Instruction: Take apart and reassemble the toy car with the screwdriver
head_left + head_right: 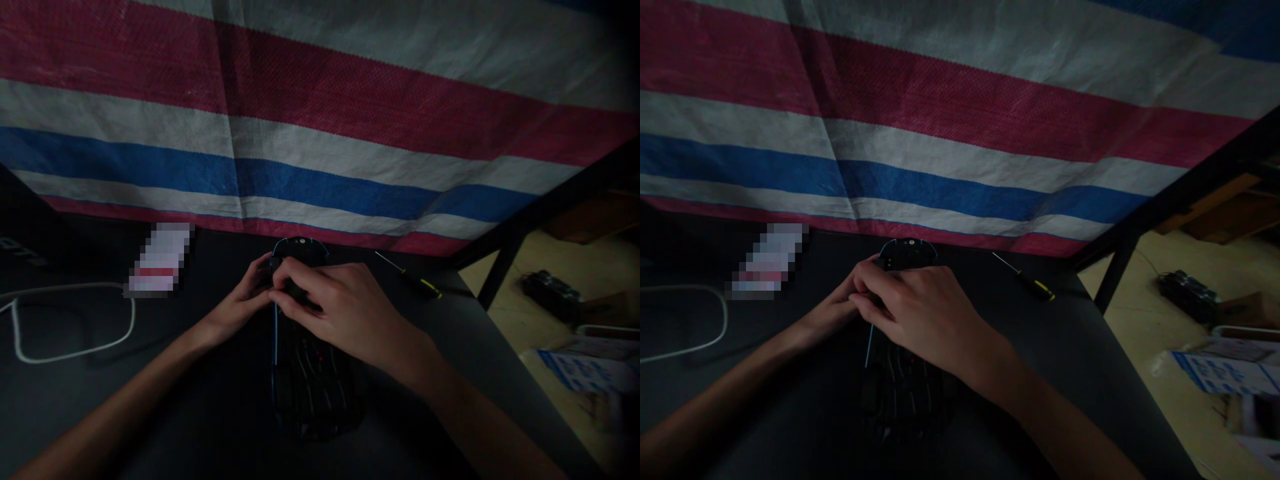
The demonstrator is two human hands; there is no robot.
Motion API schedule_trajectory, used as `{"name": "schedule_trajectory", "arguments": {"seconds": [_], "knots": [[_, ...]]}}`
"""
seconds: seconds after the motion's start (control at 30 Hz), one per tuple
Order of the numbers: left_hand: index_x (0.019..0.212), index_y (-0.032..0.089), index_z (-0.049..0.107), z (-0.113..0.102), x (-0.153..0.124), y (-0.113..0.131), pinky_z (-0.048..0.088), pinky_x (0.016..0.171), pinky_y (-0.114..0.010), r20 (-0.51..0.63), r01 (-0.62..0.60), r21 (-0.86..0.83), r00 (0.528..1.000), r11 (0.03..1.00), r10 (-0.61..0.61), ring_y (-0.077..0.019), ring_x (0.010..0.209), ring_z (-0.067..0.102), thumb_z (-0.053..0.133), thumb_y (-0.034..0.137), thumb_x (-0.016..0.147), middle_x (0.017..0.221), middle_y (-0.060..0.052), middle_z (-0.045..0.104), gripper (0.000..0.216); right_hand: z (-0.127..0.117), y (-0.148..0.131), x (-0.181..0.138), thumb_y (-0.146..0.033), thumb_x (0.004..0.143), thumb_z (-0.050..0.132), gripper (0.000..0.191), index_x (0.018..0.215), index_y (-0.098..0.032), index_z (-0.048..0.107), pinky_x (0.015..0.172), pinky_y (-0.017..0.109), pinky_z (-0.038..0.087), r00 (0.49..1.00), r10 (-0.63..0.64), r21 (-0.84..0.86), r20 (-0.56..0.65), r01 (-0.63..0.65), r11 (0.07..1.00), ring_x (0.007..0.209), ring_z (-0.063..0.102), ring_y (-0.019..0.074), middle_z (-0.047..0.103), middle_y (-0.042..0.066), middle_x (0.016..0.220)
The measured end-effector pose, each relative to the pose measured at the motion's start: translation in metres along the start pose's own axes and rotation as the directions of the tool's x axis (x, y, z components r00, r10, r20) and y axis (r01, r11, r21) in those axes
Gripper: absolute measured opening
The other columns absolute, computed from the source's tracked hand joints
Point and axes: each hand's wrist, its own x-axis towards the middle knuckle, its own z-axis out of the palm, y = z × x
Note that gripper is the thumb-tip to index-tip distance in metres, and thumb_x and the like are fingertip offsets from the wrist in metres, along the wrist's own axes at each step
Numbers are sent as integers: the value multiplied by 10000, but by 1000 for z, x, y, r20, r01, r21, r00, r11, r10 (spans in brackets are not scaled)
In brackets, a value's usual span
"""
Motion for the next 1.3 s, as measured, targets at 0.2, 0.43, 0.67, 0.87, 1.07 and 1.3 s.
{"name": "schedule_trajectory", "arguments": {"seconds": [0.2, 0.43, 0.67, 0.87, 1.07, 1.3], "knots": [[1580, 326, 410, 0, 1, 1, 300, 1266, -547, -14, -12, 14, 1000, 1000, 12, -387, 1496, 412, 758, 495, 905, 1557, -91, 532, 778, 7, -2, -1, -419, 1074, 536, 232, 1060, -233, 673, 583, 278, 374, 998, 11, -109, -62, -18, 994, 632, 676, 126, 738, -21, 765], [1545, 333, 442, 5, 2, 5, 334, 1246, -562, -44, 19, -17, 999, 1000, -20, -390, 1477, 427, 740, 461, 927, 1516, -93, 547, 699, 2, 0, 0, -371, 1062, 496, 204, 1148, -228, 613, 683, 288, 455, 998, 36, -47, -44, -38, 998, 770, 717, 159, 774, 2, 927], [1566, 328, 397, 9, 1, 11, 407, 1188, -602, -72, 97, -21, 993, 995, -98, -377, 1408, 501, 725, 408, 942, 1533, -112, 522, 709, 4, -3, -1, -256, 1053, 476, 198, 1215, -209, 580, 775, 303, 510, 997, 51, -58, -50, -53, 997, 917, 729, 184, 767, 55, 1080], [1562, 325, 393, 13, 2, 16, 419, 1180, -594, -69, 111, -51, 991, 993, -114, -359, 1428, 500, 713, 389, 952, 1600, -129, 467, 692, 24, 9, 2, -428, 1064, 484, 247, 1192, -229, 555, 591, 283, 406, 968, 207, -27, -139, -212, 977, 667, 668, 176, 698, 2, 823], [1663, 340, 228, 12, 1, 16, 349, 1218, -627, -53, 165, 1, 985, 986, -164, -396, 1562, 329, 692, 483, 950, 1750, -140, 248, 863, 21, 70, -17, -496, 1065, 379, 299, 1152, -220, 453, 647, 262, 441, 867, 429, 297, -255, -352, 888, 692, 570, 139, 624, 14, 934], [1694, 254, 170, 11, 3, 15, 188, 1305, -579, -77, 150, 70, 987, 986, -144, -375, 1618, 180, 691, 537, 925, 1767, -119, 179, 971, 28, 104, -82, -309, 941, 614, 66, 955, -245, 624, 651, 252, 428, 866, 493, 102, 83, -500, 860, 665, 635, 169, 661, -28, 736]]}}
